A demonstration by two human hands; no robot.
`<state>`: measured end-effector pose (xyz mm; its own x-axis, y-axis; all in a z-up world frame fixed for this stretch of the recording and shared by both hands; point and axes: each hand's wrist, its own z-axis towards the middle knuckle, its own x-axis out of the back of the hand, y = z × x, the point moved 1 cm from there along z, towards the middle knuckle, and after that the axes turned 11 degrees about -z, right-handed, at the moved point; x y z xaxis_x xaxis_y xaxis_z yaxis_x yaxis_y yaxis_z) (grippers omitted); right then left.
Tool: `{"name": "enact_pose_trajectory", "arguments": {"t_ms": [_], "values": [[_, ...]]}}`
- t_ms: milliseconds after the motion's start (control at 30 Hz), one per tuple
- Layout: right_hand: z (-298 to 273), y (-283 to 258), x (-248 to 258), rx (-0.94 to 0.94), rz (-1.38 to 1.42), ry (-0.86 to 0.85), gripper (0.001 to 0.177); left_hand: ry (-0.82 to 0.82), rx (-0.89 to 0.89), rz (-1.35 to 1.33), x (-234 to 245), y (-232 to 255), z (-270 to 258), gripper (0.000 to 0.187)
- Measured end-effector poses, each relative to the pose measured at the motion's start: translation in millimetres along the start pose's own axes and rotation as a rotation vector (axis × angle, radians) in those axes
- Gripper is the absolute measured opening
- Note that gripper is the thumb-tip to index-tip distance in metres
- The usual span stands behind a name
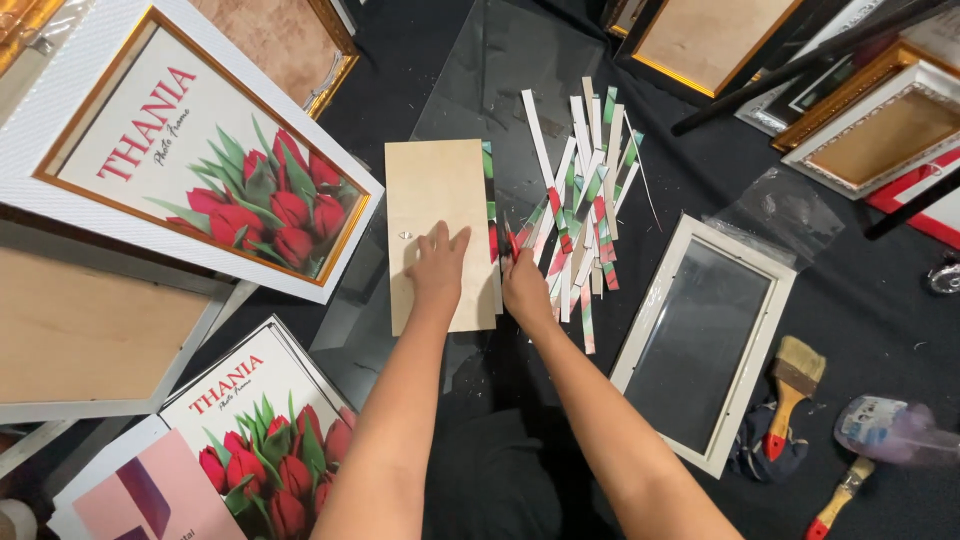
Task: Assembling a picture frame by trimming the backing board, inserting artwork, and cleaning the final product with a brush.
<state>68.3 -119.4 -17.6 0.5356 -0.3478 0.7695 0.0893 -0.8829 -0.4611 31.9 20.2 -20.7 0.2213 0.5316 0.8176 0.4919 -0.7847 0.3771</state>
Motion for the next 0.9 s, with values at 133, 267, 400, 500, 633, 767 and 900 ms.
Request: {"name": "enact_pose_trajectory", "arguments": {"t_ms": [133,267,400,500,633,767,900], "values": [[-15,7,-18,0.073,-0.133,-0.003,0.028,-0.021,-0.044,0.010,1,-6,-5,0.074],[-14,6,-24,0.063,-0.209,-0.031,0.027,-0.109,-0.053,0.013,-3,-15,5,0.100],[-8,5,-33,0.068,-0.169,-0.046,0.029,-0.116,-0.049,-0.005,-5,-13,-1,0.116],[-13,0,-31,0.113,-0.216,-0.044,0.027,-0.074,-0.022,0.027,-7,-5,-11,0.112],[-14,22,-52,0.155,-0.302,-0.018,0.023,0.024,-0.016,0.005,-13,10,-23,0.095],[-36,25,-50,0.157,-0.277,-0.035,0.021,0.041,0.024,0.020,-16,12,-29,0.090],[-60,35,-61,0.147,-0.244,-0.053,0.019,0.037,0.015,-0.054,-11,11,-44,0.081]]}}
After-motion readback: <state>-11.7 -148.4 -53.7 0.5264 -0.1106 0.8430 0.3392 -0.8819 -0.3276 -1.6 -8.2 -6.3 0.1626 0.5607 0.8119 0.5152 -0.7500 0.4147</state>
